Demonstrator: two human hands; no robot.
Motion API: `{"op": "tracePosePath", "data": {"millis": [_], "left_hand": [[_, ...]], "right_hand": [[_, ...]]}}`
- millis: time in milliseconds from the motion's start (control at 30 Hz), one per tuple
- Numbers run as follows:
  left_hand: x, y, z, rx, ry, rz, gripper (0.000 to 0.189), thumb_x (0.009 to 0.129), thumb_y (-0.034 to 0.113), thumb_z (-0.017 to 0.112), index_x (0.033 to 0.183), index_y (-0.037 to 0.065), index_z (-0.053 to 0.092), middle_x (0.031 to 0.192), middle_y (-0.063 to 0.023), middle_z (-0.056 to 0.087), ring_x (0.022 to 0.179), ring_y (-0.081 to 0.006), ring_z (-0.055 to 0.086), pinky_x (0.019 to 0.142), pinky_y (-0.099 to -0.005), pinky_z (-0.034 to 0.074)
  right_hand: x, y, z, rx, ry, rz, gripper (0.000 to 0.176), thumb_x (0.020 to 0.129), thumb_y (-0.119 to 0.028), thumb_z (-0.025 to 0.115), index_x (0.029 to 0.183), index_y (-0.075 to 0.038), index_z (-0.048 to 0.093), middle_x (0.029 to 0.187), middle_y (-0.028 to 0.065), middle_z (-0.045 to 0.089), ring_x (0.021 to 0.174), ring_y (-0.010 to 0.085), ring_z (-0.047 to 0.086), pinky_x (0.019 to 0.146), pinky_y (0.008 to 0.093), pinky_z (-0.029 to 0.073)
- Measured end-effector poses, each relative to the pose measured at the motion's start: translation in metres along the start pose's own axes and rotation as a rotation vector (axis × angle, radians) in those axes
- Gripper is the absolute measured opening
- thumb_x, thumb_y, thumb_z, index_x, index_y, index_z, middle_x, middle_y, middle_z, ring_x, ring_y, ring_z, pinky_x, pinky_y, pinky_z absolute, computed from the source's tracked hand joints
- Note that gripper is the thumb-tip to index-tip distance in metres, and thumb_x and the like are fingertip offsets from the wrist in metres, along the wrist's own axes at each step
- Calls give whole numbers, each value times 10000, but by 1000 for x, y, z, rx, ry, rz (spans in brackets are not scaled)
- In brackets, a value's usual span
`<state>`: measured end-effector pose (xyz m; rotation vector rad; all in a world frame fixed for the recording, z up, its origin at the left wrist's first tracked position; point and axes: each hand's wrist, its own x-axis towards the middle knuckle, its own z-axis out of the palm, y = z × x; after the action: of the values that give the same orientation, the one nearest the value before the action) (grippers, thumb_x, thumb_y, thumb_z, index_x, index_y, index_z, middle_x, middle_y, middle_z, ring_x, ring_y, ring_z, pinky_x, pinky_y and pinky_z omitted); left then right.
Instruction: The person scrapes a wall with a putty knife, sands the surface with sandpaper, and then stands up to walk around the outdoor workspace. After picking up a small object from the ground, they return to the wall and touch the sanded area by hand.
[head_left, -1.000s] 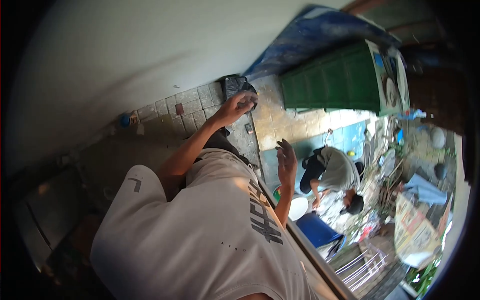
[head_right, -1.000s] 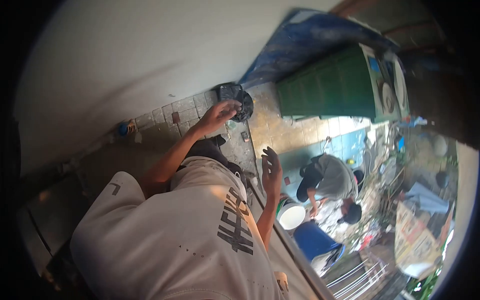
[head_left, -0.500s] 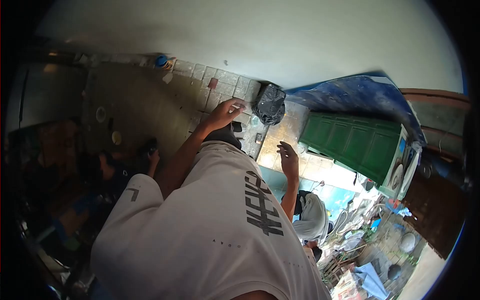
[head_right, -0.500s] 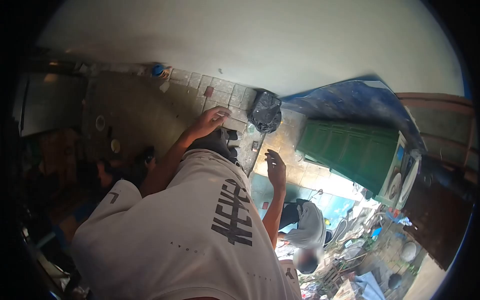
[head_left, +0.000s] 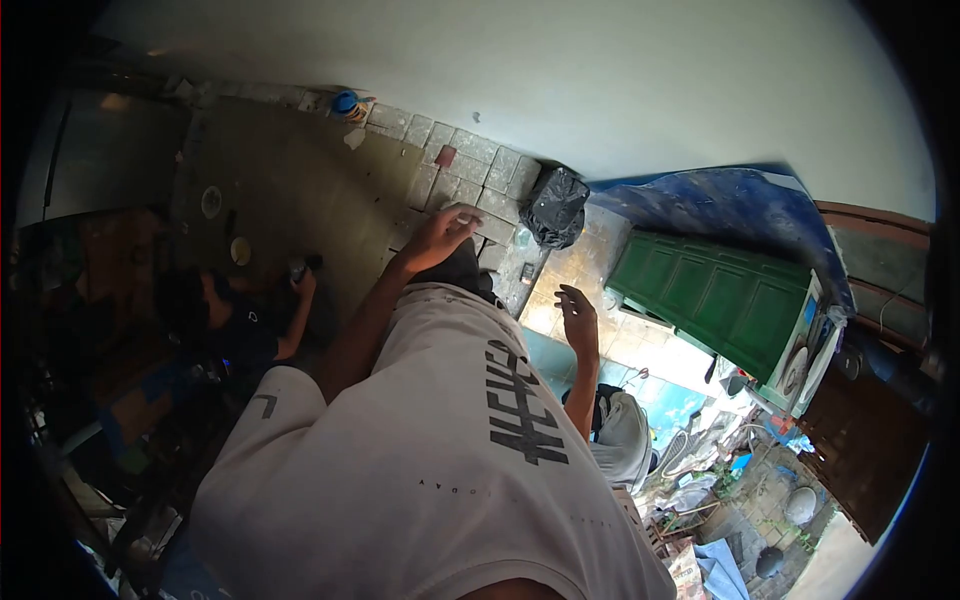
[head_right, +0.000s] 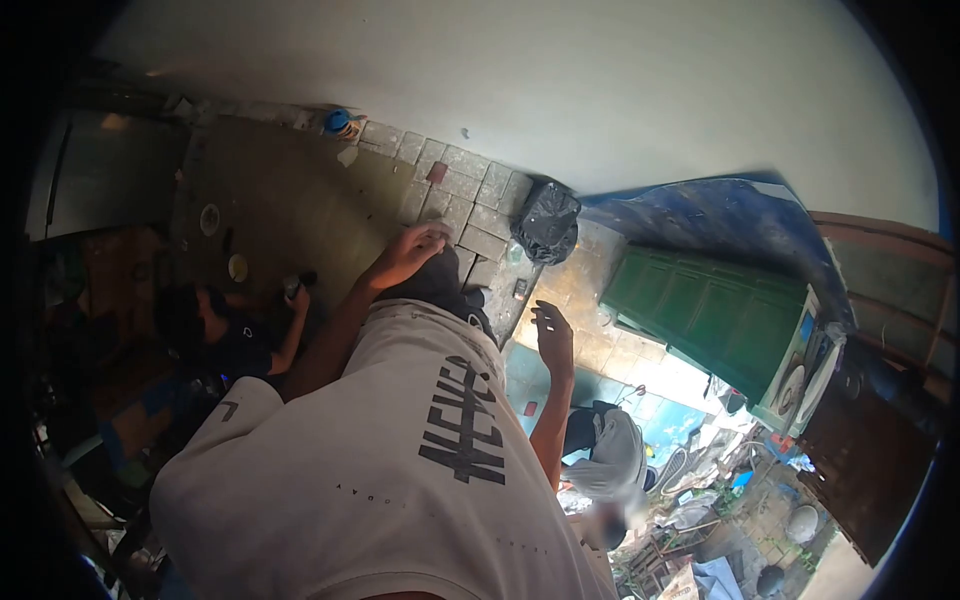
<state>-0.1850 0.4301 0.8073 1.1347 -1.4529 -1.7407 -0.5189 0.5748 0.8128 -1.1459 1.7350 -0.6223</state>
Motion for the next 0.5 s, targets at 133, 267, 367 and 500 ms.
{"op": "tracePosePath", "data": {"millis": [133, 267, 367, 500], "left_hand": [[27, 6, -14, 33, -14, 92, 256, 995, 160, 589, 1215, 30, 610, 1108, -71, 668, 1041, -161, 646, 887, -315, 518], [43, 30, -55, 59, -42, -10, 287, 1003, 157, 572, 1257, 25, 592, 1136, -73, 664, 1059, -149, 629, 927, -316, 493], [58, 26, -95, 95, 68, 37, 260, 991, 165, 591, 1222, 49, 620, 1112, -71, 672, 1023, -165, 649, 882, -325, 517], [71, 41, -140, 51, 116, -33, 255, 995, 168, 590, 1209, 33, 626, 1105, -62, 677, 1014, -148, 640, 901, -309, 503]], "right_hand": [[15, -15, 6, 35, -15, 39, 281, 1010, -148, 572, 1260, -34, 632, 1109, 135, 728, 952, 215, 726, 818, 340, 554], [54, -21, 14, -90, -11, -7, 276, 1021, -135, 544, 1262, -25, 622, 1088, 130, 731, 935, 215, 724, 791, 325, 546], [84, -50, 21, -84, 40, -18, 272, 1021, -145, 545, 1244, -18, 632, 1092, 140, 731, 928, 214, 725, 799, 327, 542], [114, -73, 38, -52, 97, -55, 277, 1024, -149, 547, 1251, -10, 624, 1102, 128, 727, 930, 204, 718, 792, 318, 539]]}}
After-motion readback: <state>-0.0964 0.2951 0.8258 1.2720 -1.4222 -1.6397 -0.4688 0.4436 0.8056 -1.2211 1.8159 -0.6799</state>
